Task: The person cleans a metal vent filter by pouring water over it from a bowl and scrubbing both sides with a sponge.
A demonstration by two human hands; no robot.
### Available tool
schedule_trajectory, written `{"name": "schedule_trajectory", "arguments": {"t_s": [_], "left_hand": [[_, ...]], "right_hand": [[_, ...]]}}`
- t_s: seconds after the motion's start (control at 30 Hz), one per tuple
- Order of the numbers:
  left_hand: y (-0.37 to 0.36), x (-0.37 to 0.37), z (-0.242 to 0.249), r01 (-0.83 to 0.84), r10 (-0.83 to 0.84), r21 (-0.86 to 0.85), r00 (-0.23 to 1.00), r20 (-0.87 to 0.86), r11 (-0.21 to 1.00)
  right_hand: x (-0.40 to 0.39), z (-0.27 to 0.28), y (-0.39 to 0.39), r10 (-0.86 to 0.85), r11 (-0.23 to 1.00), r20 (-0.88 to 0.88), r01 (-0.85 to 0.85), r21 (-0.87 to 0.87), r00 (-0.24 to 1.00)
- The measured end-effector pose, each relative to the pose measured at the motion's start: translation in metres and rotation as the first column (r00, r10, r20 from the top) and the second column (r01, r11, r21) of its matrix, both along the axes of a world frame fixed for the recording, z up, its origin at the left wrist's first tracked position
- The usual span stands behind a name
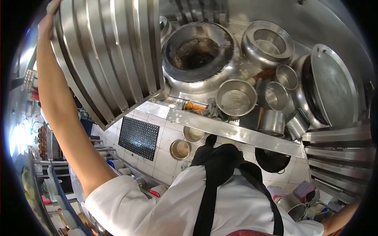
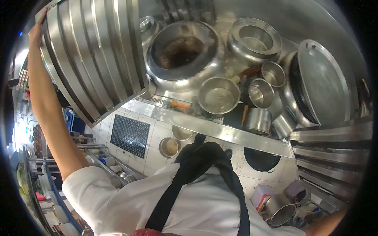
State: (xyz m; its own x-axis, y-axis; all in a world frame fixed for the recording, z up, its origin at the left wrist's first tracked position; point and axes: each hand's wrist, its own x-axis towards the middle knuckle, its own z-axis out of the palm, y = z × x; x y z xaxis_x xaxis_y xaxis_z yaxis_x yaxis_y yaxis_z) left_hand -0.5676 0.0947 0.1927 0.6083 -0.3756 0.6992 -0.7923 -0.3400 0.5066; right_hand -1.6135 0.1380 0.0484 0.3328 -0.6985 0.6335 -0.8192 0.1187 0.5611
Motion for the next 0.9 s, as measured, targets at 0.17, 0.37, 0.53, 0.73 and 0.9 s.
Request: {"name": "schedule_trajectory", "arguments": {"t_s": [0.17,0.37,0.53,0.73,0.9], "left_hand": [[0.069,0.065,-0.027,-0.094,0.095,-0.061,0.995,0.017,0.994],[0.069,0.136,-0.123,-0.386,0.417,-0.194,0.895,0.158,0.902],[0.036,0.073,-0.256,-0.245,0.326,-0.357,0.927,0.187,0.901],[0.042,0.024,-0.373,0.119,0.039,-0.348,0.908,0.416,0.93],[0.064,-0.009,-0.444,0.242,-0.188,-0.029,0.819,0.542,0.97]], "right_hand": [[-0.014,0.002,-0.005,-0.193,0.981,-0.053,0.192,-0.031,0.98],[0.001,0.001,0.001,-0.277,0.961,0.082,0.275,0.03,0.958],[0.027,0.003,0.006,-0.388,0.921,0.121,0.382,0.076,0.914],[0.001,0.001,0.015,-0.441,0.897,0.003,0.441,0.019,0.897],[-0.048,-0.008,0.017,-0.506,0.862,-0.161,0.502,-0.072,0.847]]}}
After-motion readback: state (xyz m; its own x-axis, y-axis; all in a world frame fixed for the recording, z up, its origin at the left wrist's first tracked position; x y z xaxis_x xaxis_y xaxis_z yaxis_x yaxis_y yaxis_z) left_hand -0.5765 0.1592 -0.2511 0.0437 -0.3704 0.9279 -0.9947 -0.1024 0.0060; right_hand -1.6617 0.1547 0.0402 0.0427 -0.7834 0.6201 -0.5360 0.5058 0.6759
